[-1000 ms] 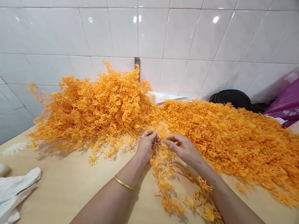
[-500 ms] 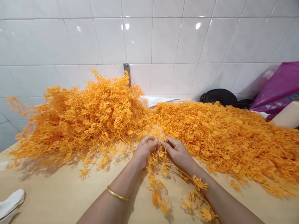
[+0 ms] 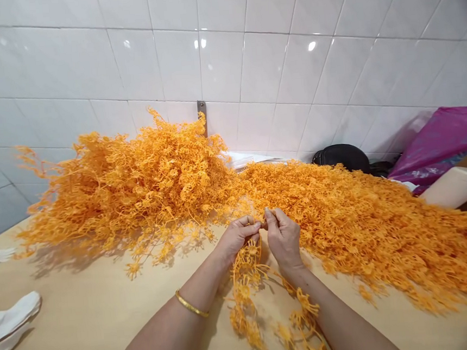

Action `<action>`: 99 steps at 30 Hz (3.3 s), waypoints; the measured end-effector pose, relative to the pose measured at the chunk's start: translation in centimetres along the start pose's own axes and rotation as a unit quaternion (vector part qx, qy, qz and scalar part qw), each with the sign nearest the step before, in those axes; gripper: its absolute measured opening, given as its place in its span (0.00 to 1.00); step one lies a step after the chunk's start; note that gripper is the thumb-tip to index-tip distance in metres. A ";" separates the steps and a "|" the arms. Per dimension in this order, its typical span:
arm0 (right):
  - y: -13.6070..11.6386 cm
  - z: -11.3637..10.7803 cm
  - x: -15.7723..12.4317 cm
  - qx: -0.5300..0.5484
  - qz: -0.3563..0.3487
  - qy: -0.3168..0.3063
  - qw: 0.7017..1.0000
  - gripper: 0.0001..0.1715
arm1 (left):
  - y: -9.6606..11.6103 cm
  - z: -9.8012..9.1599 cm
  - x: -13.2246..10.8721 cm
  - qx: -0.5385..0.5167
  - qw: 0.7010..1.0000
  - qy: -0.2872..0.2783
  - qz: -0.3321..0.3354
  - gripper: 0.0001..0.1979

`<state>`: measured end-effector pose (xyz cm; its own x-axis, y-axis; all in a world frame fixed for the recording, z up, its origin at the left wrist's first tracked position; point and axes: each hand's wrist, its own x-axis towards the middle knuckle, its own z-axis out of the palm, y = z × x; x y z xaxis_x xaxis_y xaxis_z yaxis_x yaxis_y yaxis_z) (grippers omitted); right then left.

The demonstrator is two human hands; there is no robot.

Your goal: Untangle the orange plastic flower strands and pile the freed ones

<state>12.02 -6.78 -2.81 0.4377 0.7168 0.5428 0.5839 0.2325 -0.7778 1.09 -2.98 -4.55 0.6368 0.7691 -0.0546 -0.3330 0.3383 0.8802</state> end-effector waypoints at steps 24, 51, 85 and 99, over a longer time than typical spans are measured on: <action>-0.4 2.1 -2.1 -0.148 -0.139 -0.286 0.937 0.16 | 0.9 -2.1 0.2 -0.155 0.984 0.039 -0.074 0.24; 1.0 1.0 -1.4 -0.182 -0.191 -0.231 0.936 0.10 | 0.6 -0.3 -0.9 -0.131 0.990 0.049 -0.023 0.18; -0.9 -0.1 -0.9 0.028 -0.056 -0.221 0.973 0.18 | -1.3 0.0 0.4 0.119 0.981 0.115 0.104 0.10; 0.8 0.8 -1.1 -0.043 -0.097 -0.162 0.981 0.14 | -1.9 -0.8 0.6 0.380 0.897 0.118 0.190 0.12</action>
<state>11.45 -6.81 -4.28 0.0803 0.8387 0.5386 0.6958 0.3398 -0.6327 1.55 -2.71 -6.69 0.3833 0.8742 0.2979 0.1332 -0.3716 0.9188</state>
